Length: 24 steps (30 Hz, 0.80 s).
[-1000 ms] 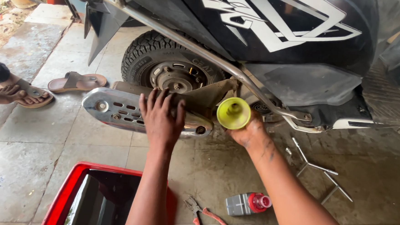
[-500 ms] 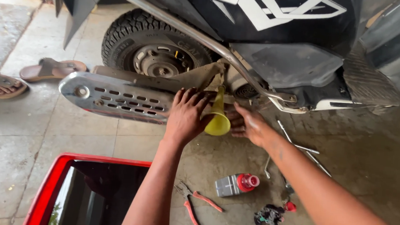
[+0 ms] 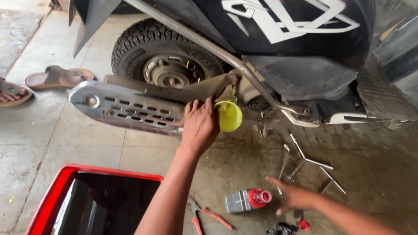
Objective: Draining and refilling engine oil on a scooter using a funnel.
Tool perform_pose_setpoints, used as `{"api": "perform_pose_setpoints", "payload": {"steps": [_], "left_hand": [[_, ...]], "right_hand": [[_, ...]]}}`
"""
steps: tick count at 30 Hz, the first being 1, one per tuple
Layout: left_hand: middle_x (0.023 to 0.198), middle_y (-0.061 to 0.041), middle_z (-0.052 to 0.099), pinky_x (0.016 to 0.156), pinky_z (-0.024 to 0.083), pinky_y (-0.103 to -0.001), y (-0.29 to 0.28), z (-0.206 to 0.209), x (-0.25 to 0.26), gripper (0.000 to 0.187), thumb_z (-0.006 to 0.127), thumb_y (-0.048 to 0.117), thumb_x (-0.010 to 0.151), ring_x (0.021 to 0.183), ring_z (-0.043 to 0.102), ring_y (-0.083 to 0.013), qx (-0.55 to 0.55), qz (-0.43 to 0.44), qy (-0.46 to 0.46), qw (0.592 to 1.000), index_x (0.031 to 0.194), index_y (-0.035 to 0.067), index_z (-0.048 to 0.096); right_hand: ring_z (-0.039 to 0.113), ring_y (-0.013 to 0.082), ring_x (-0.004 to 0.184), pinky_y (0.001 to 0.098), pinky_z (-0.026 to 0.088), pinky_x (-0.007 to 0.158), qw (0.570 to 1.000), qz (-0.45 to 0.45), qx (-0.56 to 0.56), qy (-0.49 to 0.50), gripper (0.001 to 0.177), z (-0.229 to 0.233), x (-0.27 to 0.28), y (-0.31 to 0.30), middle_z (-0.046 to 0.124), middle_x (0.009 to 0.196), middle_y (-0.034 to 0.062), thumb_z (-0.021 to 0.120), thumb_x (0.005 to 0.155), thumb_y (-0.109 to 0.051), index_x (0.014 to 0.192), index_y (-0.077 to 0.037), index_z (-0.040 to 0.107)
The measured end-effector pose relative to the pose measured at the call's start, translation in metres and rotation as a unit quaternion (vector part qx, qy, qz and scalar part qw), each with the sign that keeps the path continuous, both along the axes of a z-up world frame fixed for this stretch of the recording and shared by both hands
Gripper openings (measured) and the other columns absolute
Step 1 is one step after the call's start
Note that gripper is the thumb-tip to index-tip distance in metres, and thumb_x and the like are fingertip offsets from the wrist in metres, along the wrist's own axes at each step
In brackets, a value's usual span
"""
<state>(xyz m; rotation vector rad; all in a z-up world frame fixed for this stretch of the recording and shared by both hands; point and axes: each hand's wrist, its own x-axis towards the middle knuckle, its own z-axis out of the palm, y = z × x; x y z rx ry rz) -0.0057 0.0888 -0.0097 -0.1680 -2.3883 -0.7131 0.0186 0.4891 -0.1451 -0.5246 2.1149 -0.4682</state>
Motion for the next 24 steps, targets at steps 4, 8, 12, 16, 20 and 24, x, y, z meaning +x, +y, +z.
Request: {"api": "perform_pose_setpoints", "payload": {"steps": [4, 8, 12, 16, 20, 24], "left_hand": [[0.09, -0.015, 0.072, 0.093, 0.041, -0.048, 0.006, 0.003, -0.01, 0.04, 0.057, 0.016, 0.099, 0.097, 0.062, -0.0355, 0.056, 0.025, 0.042, 0.997, 0.134, -0.002, 0.055], [0.086, -0.015, 0.073, 0.077, 0.043, -0.047, 0.005, 0.01, -0.012, 0.028, 0.062, 0.025, 0.097, 0.086, 0.066, -0.0342, 0.13, 0.003, 0.004, 0.991, 0.119, 0.009, 0.068], [0.083, -0.018, 0.072, 0.071, 0.045, -0.049, -0.003, -0.002, -0.023, 0.03, 0.062, 0.031, 0.101, 0.079, 0.066, -0.038, 0.124, -0.04, 0.003, 0.991, 0.103, 0.005, 0.076], [0.087, -0.022, 0.069, 0.068, 0.049, -0.049, -0.012, 0.011, -0.019, 0.036, 0.058, 0.035, 0.106, 0.08, 0.065, -0.0408, 0.192, -0.091, -0.085, 0.974, 0.106, 0.002, 0.074], [0.081, -0.024, 0.069, 0.067, 0.052, -0.046, -0.016, 0.027, -0.011, 0.037, 0.057, 0.036, 0.103, 0.072, 0.068, -0.038, 0.233, -0.124, -0.132, 0.955, 0.112, 0.003, 0.073], [0.083, -0.019, 0.07, 0.064, 0.052, -0.038, -0.027, -0.001, -0.022, 0.034, 0.059, 0.029, 0.105, 0.067, 0.065, -0.0242, 0.238, -0.206, -0.07, 0.947, 0.118, -0.001, 0.071]], "right_hand": [[0.039, 0.0258, 0.145, 0.0379, 0.032, 0.119, 0.998, 0.009, -0.043, 0.047, 0.127, -0.002, 0.038, -0.046, 0.039, 0.159, 0.0065, 0.101, 0.061, -0.024, 0.161, -0.028, 0.022], [0.061, 0.0226, 0.129, 0.0366, 0.048, 0.108, 0.979, -0.15, -0.124, 0.059, 0.09, -0.016, 0.05, -0.062, 0.064, 0.134, 0.003, 0.098, 0.06, -0.027, 0.137, -0.021, 0.053], [0.069, 0.023, 0.115, 0.0368, 0.053, 0.098, 0.98, -0.115, -0.114, 0.114, 0.072, -0.006, 0.047, -0.065, 0.073, 0.12, 0.0023, 0.097, 0.061, -0.03, 0.122, -0.018, 0.059], [0.072, 0.0263, 0.11, 0.0381, 0.056, 0.092, 0.968, -0.054, -0.18, 0.166, 0.068, -0.004, 0.045, -0.07, 0.075, 0.113, 0.0055, 0.096, 0.06, -0.03, 0.118, -0.016, 0.062], [0.07, 0.0297, 0.107, 0.0401, 0.055, 0.09, 0.97, -0.025, -0.132, 0.204, 0.071, 0.033, 0.048, -0.083, 0.072, 0.113, 0.008, 0.094, 0.059, -0.034, 0.12, -0.015, 0.062], [0.072, 0.026, 0.102, 0.0378, 0.056, 0.091, 0.973, -0.048, -0.113, 0.196, 0.078, 0.074, 0.044, -0.081, 0.075, 0.107, 0.009, 0.097, 0.057, -0.038, 0.124, -0.014, 0.065]]}}
